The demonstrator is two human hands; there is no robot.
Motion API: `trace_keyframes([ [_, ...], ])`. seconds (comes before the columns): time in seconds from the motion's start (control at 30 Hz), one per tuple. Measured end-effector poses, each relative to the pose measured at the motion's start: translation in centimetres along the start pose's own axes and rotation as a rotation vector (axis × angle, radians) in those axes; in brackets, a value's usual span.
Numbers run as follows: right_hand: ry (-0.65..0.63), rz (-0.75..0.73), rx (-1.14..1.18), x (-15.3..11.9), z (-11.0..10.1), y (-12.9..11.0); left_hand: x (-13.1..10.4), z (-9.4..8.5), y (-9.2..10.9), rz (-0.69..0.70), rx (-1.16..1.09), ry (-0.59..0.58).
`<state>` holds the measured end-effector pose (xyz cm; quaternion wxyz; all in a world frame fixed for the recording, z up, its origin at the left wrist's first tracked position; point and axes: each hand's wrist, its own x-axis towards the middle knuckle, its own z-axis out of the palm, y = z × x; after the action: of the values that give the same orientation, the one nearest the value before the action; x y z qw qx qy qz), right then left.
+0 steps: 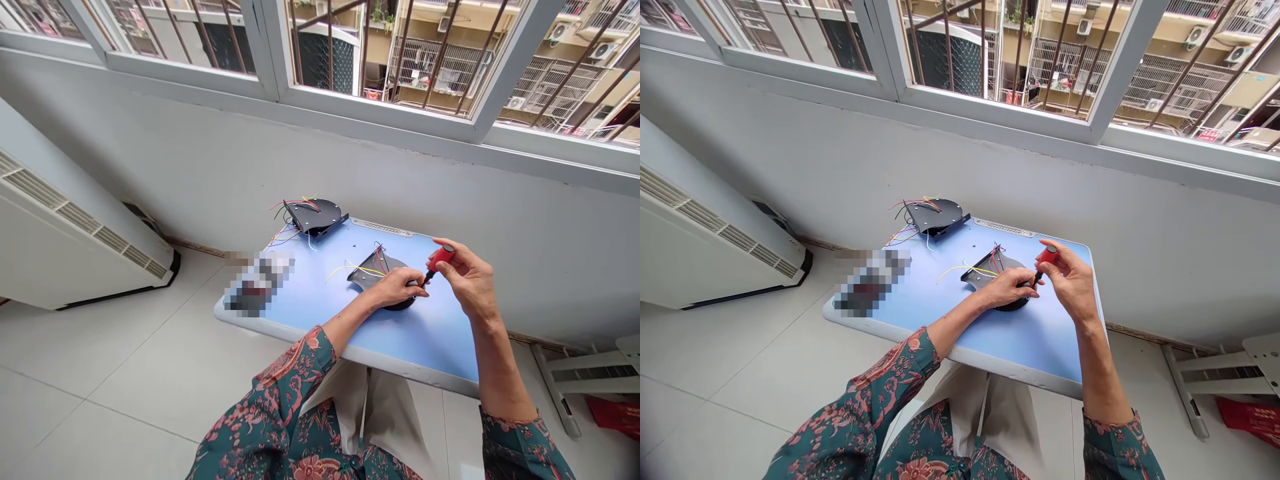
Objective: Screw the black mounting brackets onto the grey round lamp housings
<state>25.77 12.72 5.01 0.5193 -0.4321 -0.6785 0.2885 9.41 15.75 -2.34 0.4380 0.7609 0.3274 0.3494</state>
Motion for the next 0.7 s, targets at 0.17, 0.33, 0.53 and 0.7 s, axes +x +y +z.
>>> trace_keyframes([
  [0.17,0.029,-0.015,0.012,0.1,-0.2,0.1,0.1,0.1,-0.1,-0.004,-0.008,-0.01],
  [0.33,0.142,-0.131,-0.219,0.1,0.5,0.5,0.0,0.2,-0.3,0.009,-0.032,0.012],
  [0.53,-0.03,-0.098,0.068,0.8,0.1,1.5,0.1,0.3,-0.1,-0.021,-0.065,0.027],
  [0.7,0.113,-0.173,-0.037,0.8,0.5,2.6,0.4,0.2,0.0,-0.027,-0.013,0.01],
])
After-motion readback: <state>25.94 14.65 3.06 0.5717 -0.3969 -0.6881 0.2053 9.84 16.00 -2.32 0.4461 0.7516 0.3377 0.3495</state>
